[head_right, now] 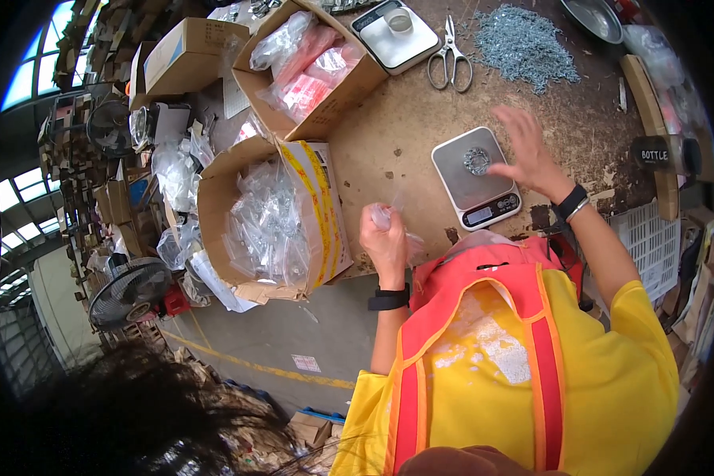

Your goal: Put small metal pins into plastic bags and weigh them on a digital scale at an industrial workbench.

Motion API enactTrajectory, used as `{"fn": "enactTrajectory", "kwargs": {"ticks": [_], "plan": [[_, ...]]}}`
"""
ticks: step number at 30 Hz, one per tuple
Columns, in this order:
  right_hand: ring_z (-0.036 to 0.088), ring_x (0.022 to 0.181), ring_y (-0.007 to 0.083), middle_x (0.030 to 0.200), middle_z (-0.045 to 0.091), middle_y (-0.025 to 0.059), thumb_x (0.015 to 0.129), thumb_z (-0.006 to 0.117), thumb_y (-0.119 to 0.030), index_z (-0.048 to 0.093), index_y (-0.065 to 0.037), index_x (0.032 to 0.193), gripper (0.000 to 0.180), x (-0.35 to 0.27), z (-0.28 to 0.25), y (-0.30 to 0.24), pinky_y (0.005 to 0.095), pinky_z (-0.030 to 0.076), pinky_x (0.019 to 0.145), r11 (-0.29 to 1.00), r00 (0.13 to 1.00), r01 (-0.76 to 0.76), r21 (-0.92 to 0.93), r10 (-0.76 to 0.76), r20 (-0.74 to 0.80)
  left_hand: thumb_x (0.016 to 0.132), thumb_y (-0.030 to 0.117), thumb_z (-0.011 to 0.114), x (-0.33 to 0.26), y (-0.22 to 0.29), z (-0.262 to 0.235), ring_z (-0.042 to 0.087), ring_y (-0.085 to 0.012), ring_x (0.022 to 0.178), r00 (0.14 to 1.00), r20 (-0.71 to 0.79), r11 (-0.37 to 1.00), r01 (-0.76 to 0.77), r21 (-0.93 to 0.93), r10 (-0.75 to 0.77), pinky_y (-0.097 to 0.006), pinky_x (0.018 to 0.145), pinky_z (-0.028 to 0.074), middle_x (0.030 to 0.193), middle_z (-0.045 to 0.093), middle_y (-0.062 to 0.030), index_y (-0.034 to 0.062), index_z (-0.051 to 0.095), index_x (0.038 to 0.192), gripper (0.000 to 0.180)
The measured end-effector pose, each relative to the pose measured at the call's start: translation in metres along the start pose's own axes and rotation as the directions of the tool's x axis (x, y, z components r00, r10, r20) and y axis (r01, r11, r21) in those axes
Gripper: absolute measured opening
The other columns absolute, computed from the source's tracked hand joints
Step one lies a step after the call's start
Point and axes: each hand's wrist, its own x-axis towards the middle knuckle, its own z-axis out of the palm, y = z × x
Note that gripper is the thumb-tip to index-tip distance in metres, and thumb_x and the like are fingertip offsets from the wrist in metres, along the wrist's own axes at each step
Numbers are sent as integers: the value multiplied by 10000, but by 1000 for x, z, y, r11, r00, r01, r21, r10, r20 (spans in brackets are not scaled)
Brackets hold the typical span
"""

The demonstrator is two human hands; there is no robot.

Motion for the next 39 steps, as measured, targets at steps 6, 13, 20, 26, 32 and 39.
{"fn": "enactTrajectory", "kwargs": {"ticks": [6, 13, 20, 26, 32, 39], "plan": [[471, 1328, 366, 1305, 566, 160, 712, 842, -174, 552, -60, 1273, 643, -17, 36, -2, 490, 370, 1093, 989, 979, 140, 40, -145, 141, 854, 59, 675, 1, 8, 19, 635, -261, 739, 999, -2, 999, -43, -18, 43, -363, 723, 516, 820, 645, -137, 8, 610, 901, 96], [661, 964, 205, 1111, 652, 111, 801, 808, -149, 542, -15, 1285, 568, -5, 17, -71, 326, 538, 831, 752, 899, -240, 614, -67, 433, 841, 22, 676, -5, 10, 28, 583, -414, 856, 992, 29, 992, -125, -16, 126, -453, 761, 482, 935, 579, -197, -11, 563, 967, 172], [612, 781, 136, 982, 648, 80, 839, 794, -243, 576, -9, 1246, 518, -1, 25, -98, 315, 515, 687, 690, 806, -442, 573, 26, 592, 850, 20, 682, -10, 23, 26, 592, -371, 841, 960, 40, 957, -271, -100, 276, -413, 762, 491, 923, 579, -165, -1, 577, 966, 157], [625, 754, 278, 930, 618, 154, 827, 806, -319, 592, 12, 1093, 474, 17, 22, -101, 371, 514, 666, 880, 902, 25, 475, -225, 369, 820, -11, 665, -13, 27, 7, 617, -349, 905, 960, 120, 954, -228, -194, 254, -411, 804, 506, 992, 614, -167, -11, 609, 951, 143], [655, 851, 417, 899, 650, 236, 794, 781, -395, 621, 44, 990, 507, 40, 23, -114, 446, 521, 739, 947, 825, 95, 307, -247, 509, 838, 3, 635, -16, 20, 3, 624, -365, 966, 952, 228, 956, -142, -256, 203, -411, 852, 512, 1131, 599, -190, -20, 618, 1035, 199], [668, 757, 441, 813, 664, 282, 771, 758, -520, 654, 83, 834, 615, 75, 26, -123, 468, 528, 681, 999, 611, 44, 25, -46, 791, 862, 6, 615, -12, 3, 16, 651, -219, 907, 930, 367, 863, 191, -468, -7, -328, 775, 527, 1126, 610, -124, -23, 620, 1138, 278]]}}
